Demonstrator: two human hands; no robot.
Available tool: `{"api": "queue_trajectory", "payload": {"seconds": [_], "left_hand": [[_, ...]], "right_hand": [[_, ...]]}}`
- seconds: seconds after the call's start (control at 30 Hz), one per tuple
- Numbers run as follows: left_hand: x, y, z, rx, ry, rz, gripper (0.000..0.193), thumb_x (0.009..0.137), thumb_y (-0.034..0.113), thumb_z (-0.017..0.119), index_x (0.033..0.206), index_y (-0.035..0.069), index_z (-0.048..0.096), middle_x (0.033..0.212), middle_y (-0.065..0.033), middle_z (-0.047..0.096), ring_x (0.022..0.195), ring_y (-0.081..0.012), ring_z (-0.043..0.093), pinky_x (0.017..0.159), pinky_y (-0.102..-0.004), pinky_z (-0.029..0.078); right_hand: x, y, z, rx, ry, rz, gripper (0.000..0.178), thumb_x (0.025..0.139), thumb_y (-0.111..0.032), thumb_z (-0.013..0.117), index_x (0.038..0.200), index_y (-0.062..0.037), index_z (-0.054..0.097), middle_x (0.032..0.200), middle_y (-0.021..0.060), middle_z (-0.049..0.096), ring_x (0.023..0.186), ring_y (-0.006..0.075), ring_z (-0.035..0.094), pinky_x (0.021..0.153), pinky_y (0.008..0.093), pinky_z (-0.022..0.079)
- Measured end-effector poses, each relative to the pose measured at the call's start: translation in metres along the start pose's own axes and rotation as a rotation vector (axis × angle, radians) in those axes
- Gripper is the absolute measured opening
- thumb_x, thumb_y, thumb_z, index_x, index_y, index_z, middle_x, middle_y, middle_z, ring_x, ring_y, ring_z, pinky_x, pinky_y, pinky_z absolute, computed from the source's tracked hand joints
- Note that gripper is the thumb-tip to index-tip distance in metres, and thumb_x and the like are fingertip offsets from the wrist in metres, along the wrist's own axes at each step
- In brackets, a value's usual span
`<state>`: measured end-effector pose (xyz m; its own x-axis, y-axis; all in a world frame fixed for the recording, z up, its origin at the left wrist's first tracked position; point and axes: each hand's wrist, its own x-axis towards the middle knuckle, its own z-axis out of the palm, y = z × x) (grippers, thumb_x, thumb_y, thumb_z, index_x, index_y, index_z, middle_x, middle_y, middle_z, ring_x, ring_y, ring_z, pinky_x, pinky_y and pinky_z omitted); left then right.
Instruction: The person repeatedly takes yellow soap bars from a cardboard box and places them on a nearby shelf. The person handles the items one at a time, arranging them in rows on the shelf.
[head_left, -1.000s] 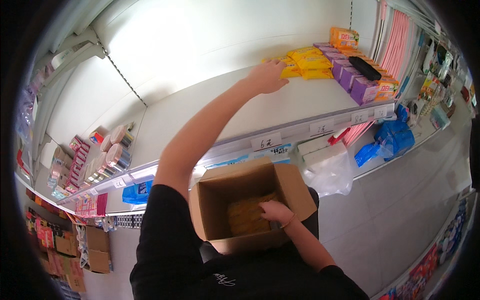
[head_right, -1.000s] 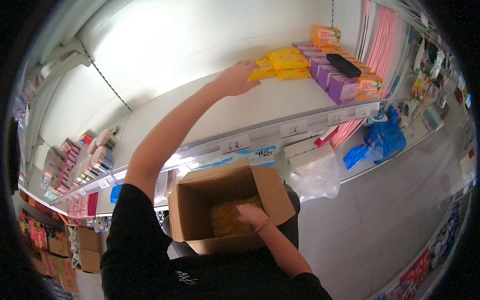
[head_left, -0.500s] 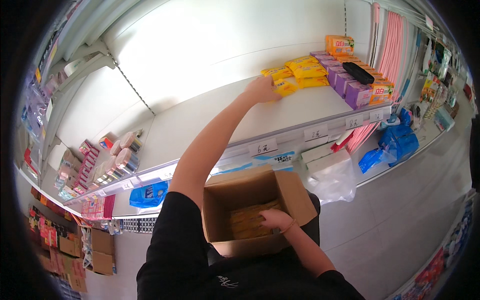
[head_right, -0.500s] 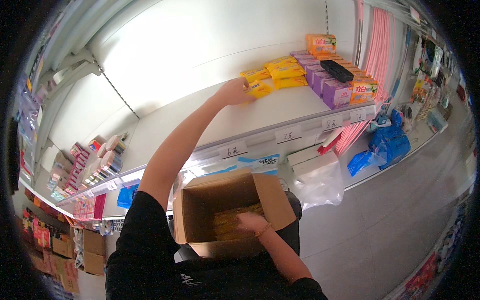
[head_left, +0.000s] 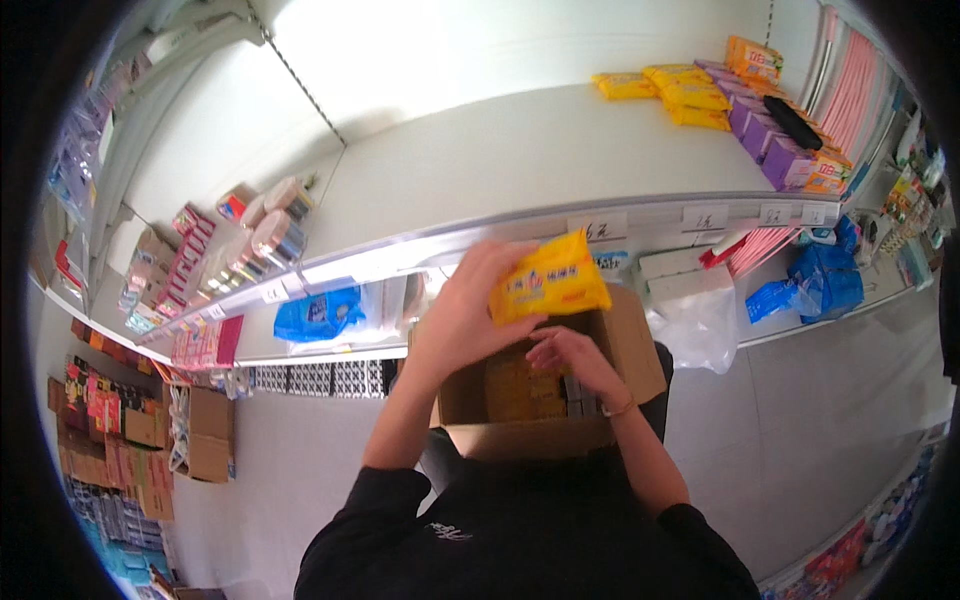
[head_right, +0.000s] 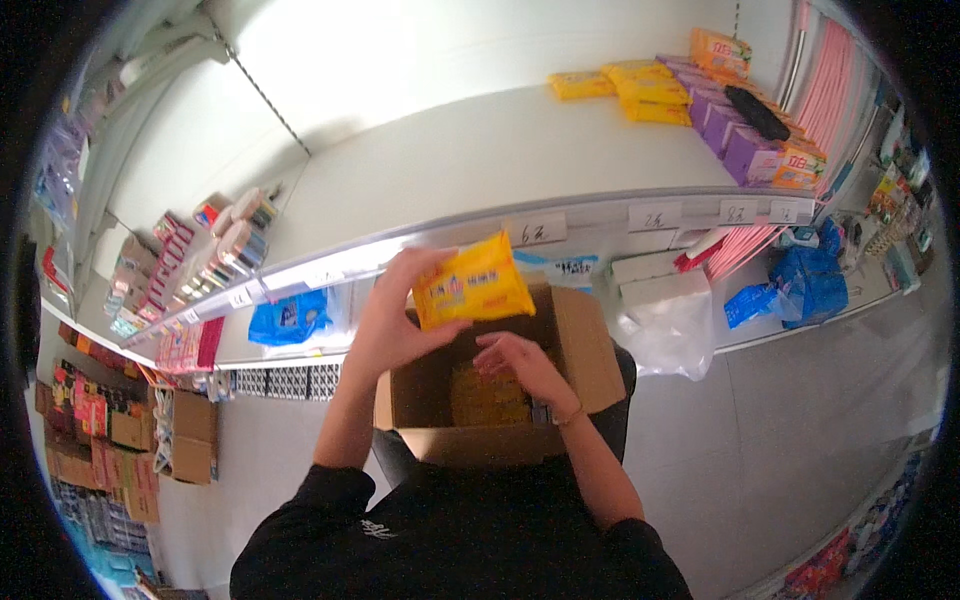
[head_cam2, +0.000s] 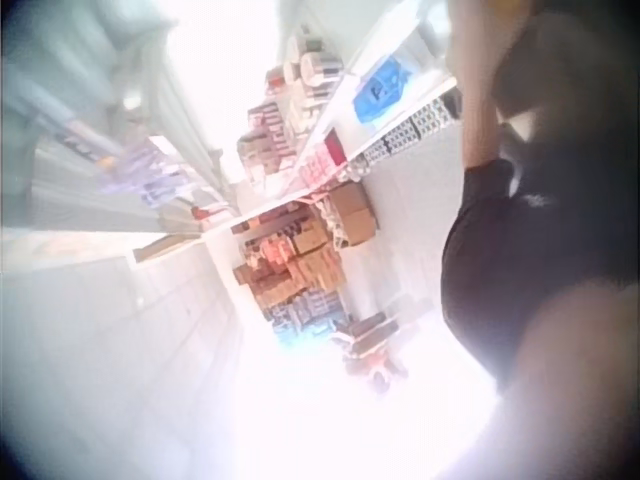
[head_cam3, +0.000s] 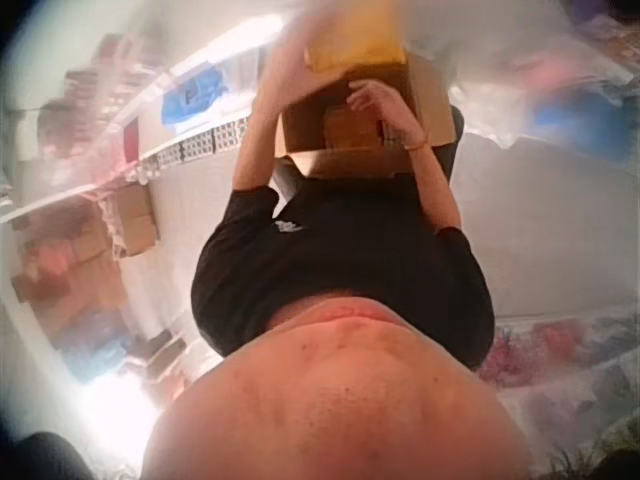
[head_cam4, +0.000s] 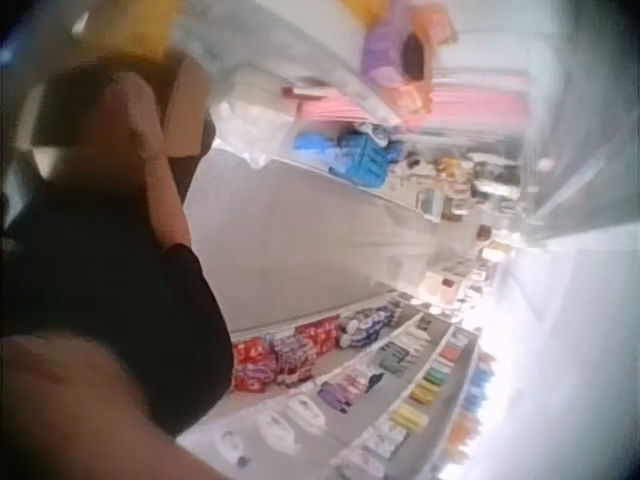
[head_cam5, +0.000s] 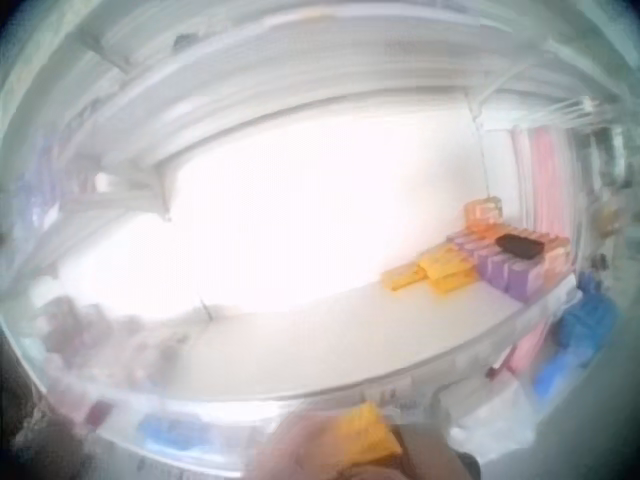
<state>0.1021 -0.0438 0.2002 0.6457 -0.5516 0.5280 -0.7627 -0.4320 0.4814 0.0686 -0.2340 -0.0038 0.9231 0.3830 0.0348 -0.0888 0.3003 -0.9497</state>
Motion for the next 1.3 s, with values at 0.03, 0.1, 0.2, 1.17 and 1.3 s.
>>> {"api": "queue_trajectory", "payload": {"seconds": [0.03, 0.1, 0.2, 1.17, 1.3], "left_hand": [[-0.021, -0.005, 0.007, -0.040, -0.040, -0.051, 0.070, 0.070, 0.009, 0.086, 0.133, 0.009, 0.055, 0.122, -0.0123, 0.058, 0.115, -0.0300, 0.059, 0.097, -0.0382, 0.051], [-0.064, -0.017, 0.021, -0.111, -0.113, -0.162, 0.071, 0.071, 0.008, 0.085, 0.135, 0.010, 0.055, 0.124, -0.0121, 0.058, 0.116, -0.0308, 0.058, 0.098, -0.0393, 0.051], [-0.115, -0.030, 0.049, -0.045, -0.167, -0.232, 0.072, 0.070, 0.008, 0.085, 0.136, 0.010, 0.055, 0.125, -0.0122, 0.057, 0.115, -0.0320, 0.058, 0.100, -0.0405, 0.050], [-0.181, -0.057, 0.092, -0.238, 0.384, -0.696, 0.016, 0.091, 0.012, 0.071, 0.105, 0.004, 0.066, 0.062, -0.0068, 0.057, 0.050, -0.0184, 0.056, 0.049, -0.0301, 0.046], [-0.186, -0.064, 0.099, -0.110, 0.208, -0.603, 0.012, 0.090, 0.012, 0.070, 0.101, 0.007, 0.066, 0.066, -0.0079, 0.062, 0.055, -0.0229, 0.060, 0.053, -0.0345, 0.049]], "right_hand": [[-0.001, -0.001, -0.003, 0.137, 0.004, 0.002, 0.051, 0.108, -0.042, 0.039, 0.127, -0.0001, 0.060, 0.110, 0.0134, 0.071, 0.092, 0.0214, 0.070, 0.083, 0.0352, 0.056], [-0.011, -0.017, 0.016, 0.201, 0.137, 0.042, 0.043, 0.109, -0.035, 0.039, 0.121, -0.0002, 0.063, 0.115, 0.0109, 0.068, 0.097, 0.0170, 0.068, 0.089, 0.0312, 0.055], [-0.010, -0.032, 0.035, 0.071, 0.151, 0.000, 0.034, 0.107, -0.028, 0.049, 0.118, 0.0004, 0.064, 0.110, 0.0059, 0.067, 0.092, 0.0117, 0.064, 0.083, 0.0265, 0.054], [0.126, -0.012, 0.013, -1.472, -0.613, 0.486, 0.040, 0.078, -0.036, 0.083, 0.097, -0.0018, 0.076, 0.084, 0.0143, 0.074, 0.078, 0.0294, 0.070, 0.069, 0.0410, 0.056], [0.139, 0.056, -0.012, -1.711, -0.490, 0.501, 0.041, 0.081, -0.038, 0.082, 0.100, -0.0024, 0.075, 0.096, 0.0162, 0.074, 0.085, 0.0303, 0.072, 0.073, 0.0452, 0.058]]}}
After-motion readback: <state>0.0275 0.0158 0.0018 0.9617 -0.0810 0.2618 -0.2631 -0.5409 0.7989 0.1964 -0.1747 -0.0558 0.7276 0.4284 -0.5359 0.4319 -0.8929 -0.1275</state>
